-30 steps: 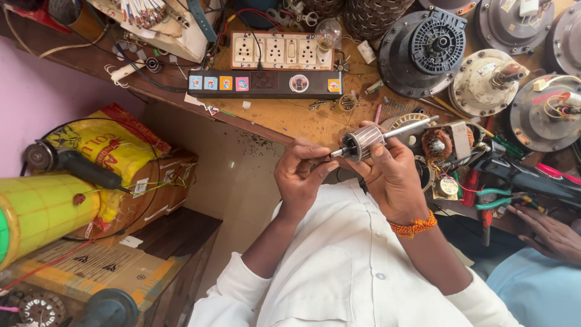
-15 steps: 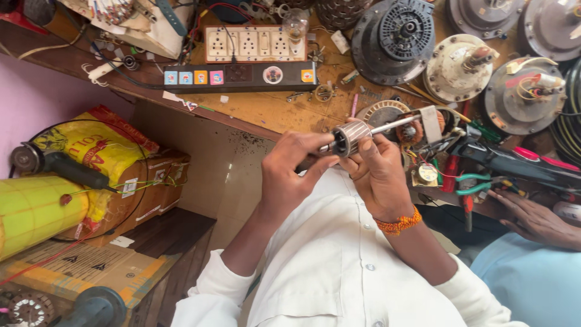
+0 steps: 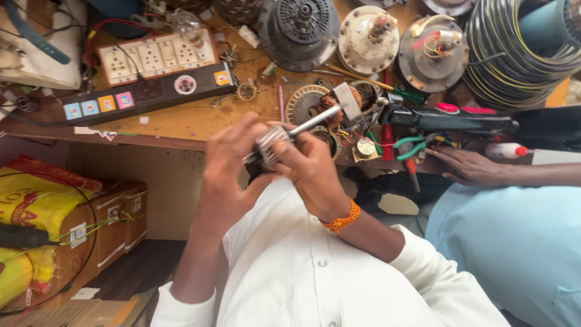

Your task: The person disassembles a small electrical motor, removes the rotor, and uses a power tool to clean or grind the rotor shaft. They then reassemble the motor components on the workbench.

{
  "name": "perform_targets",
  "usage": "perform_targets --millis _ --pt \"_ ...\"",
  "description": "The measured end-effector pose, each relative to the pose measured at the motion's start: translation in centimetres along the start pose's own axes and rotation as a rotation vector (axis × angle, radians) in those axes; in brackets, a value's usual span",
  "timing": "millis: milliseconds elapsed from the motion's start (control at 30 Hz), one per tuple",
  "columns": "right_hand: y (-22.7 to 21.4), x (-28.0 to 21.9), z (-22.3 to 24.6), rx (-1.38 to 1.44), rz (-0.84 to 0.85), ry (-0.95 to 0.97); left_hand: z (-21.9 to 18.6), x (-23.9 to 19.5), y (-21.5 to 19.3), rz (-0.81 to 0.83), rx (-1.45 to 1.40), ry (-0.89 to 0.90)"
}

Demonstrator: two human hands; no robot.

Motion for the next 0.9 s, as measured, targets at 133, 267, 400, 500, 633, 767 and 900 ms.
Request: perform_targets --millis 133,267,400,500,633,767,900 --pt "-1.0 -1.5 1.9 -0.361 0.083 0.054 0.8 -1.8 2.4 -0.214 -0.465 -0.287" --pt "-8.2 -4.2 7.4 -1.097 -0.208 -0.438 4.0 -4.3 2.6 -0.536 -1.38 -0.517" --pt "-18.0 0.9 9.1 -0.877 -0.209 -0.405 6.6 -6.8 3.1 -0.717 -1.438 -0.507" --pt "-21.9 5.8 7.3 -0.906 0.119 -0.264 8.3 -7.8 4.9 -0.764 -1.561 -0.696" --pt "-23.2 9.1 6.6 -0.996 0.267 -0.088 9.0 -9.0 7.5 -0.692 -1.48 -0.734" --pt "-22.6 10.6 7.2 -1.27 0.33 -0.086 9.0 -10.3 9.1 -0.556 -1.382 -0.714" --pt "-23.3 11.4 6.8 -1.332 0.284 -0.091 9.2 -10.9 10.5 -0.48 -1.345 -0.692"
Point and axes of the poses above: each hand's wrist, its own x-axis towards the middle knuckle, its own y-axis out of the palm, z = x × y, the point moved 2 cm from there along x, towards the middle knuckle, and after that the axes turned 4 degrees about y, right-handed, at the moved point
